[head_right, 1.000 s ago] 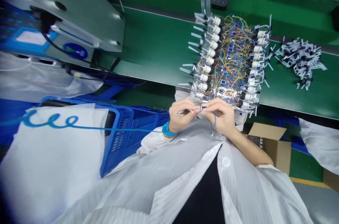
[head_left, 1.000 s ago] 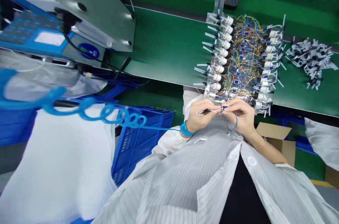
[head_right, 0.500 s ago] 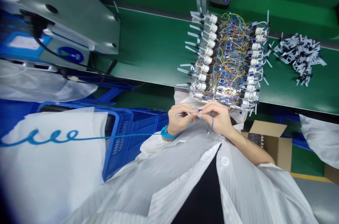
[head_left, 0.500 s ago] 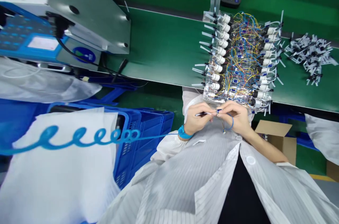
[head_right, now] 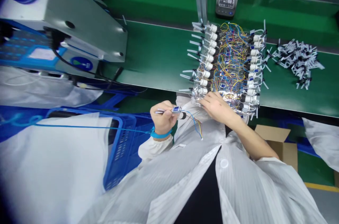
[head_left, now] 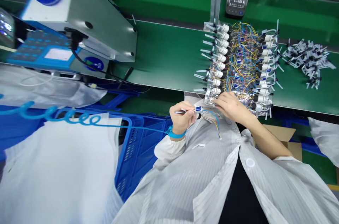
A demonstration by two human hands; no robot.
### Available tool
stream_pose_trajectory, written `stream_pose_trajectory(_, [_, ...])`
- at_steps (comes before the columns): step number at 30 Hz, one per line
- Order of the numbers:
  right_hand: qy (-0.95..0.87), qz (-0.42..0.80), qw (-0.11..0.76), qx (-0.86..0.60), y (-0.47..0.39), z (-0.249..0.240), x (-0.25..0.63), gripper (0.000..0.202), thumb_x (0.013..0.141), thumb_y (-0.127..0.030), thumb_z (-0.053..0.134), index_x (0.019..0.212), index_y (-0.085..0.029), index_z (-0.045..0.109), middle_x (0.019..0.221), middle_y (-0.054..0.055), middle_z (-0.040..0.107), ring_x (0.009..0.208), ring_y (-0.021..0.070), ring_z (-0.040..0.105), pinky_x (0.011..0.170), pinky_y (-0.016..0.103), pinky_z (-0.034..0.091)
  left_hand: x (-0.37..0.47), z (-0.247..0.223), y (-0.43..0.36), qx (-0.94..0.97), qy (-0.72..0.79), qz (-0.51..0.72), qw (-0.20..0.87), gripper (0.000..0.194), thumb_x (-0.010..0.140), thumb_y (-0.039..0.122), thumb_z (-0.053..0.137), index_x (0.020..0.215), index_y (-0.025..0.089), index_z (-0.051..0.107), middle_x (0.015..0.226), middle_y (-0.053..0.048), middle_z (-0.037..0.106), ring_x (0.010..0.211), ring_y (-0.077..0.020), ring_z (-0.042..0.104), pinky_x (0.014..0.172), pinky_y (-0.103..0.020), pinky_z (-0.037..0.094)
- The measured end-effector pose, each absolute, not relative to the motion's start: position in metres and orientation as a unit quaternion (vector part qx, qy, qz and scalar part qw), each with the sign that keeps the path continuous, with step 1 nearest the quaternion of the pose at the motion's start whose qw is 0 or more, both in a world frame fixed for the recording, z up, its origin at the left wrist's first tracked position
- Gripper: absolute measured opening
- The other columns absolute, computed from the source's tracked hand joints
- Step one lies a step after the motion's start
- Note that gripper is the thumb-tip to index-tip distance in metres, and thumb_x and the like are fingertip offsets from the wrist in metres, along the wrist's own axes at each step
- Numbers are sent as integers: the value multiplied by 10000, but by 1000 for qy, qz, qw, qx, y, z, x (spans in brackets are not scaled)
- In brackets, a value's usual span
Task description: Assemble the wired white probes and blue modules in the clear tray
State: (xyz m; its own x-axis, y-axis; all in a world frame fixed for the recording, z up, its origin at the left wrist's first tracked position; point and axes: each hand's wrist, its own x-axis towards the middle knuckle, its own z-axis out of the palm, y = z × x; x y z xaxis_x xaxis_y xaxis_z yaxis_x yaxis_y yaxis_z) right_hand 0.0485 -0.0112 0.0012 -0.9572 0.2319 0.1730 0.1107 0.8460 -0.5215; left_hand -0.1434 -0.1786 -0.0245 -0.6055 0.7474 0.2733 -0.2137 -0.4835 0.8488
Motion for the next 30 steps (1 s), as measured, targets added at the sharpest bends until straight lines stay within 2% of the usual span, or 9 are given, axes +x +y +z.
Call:
stream_pose_trajectory(6, [-945,270,156,-101,13,-8,94,177,1044,-178,556,1099,-198,724,966,97,709,959,266,612,868,439,527,-121,-19,-123,355,330,823,296,302,902,456,852,807,212,701,614,57,524,373,-48,489,392,-187,424])
stream_pose_trajectory(10, [-935,279,181,-120,17,-12,110,134,1024,-197,588,1053,-223,717,954,84,708,950,263,630,882,451,545,-105,-37,-90,328,368,813,311,470,835,581,880,719,201,628,581,64,493,376,-38,435,375,-185,352])
stream_pose_trajectory(13, [-931,279,190,-141,17,-16,112,122,999,-195,610,1047,-220,719,943,81,707,938,262,629,883,459,543,-106,-47,-88,353,408,787,300,491,820,622,873,699,202,649,556,42,534,453,-87,528,493,-260,478])
stream_pose_trajectory(16, [-926,283,195,-158,19,-17,116,205,959,-144,595,1089,-217,737,967,89,720,969,273,636,918,484,549,-117,-45,-100,451,470,713,261,322,872,490,866,767,208,752,649,-17,688,641,-161,686,673,-341,579])
stream_pose_trajectory(20, [-909,322,198,-174,22,-4,120,330,993,-121,510,1193,-226,750,1030,95,745,993,273,667,918,499,577,-132,-39,-117,564,525,598,219,109,900,310,851,889,205,827,829,-68,810,767,-183,753,756,-345,604])
stream_pose_trajectory(23, [-898,330,224,-185,13,10,108,313,1031,-247,604,1325,-238,710,1182,113,757,1102,297,690,999,548,581,-137,-42,-123,588,510,593,209,68,903,263,847,925,201,832,857,-74,822,798,-189,768,782,-348,614])
stream_pose_trajectory(26, [-905,330,227,-147,-4,13,80,547,960,-413,780,1459,-242,633,1387,153,702,1267,342,666,1081,578,575,-138,-47,-124,585,504,600,207,80,902,243,850,968,202,831,899,-79,828,840,-194,776,813,-355,620])
stream_pose_trajectory(28, [-904,341,226,-122,-15,6,61,488,994,-391,743,1447,-238,642,1346,156,713,1229,318,691,1039,526,611,-139,-49,-126,587,505,599,202,95,905,261,851,978,204,832,919,-83,831,863,-200,781,843,-367,626])
stream_pose_trajectory(30, [-897,354,236,-120,-22,-3,48,323,1052,-314,649,1362,-237,692,1191,126,743,1091,267,727,948,450,642,-140,-49,-130,590,508,596,196,137,899,294,859,1002,206,835,975,-99,839,929,-223,795,894,-391,633])
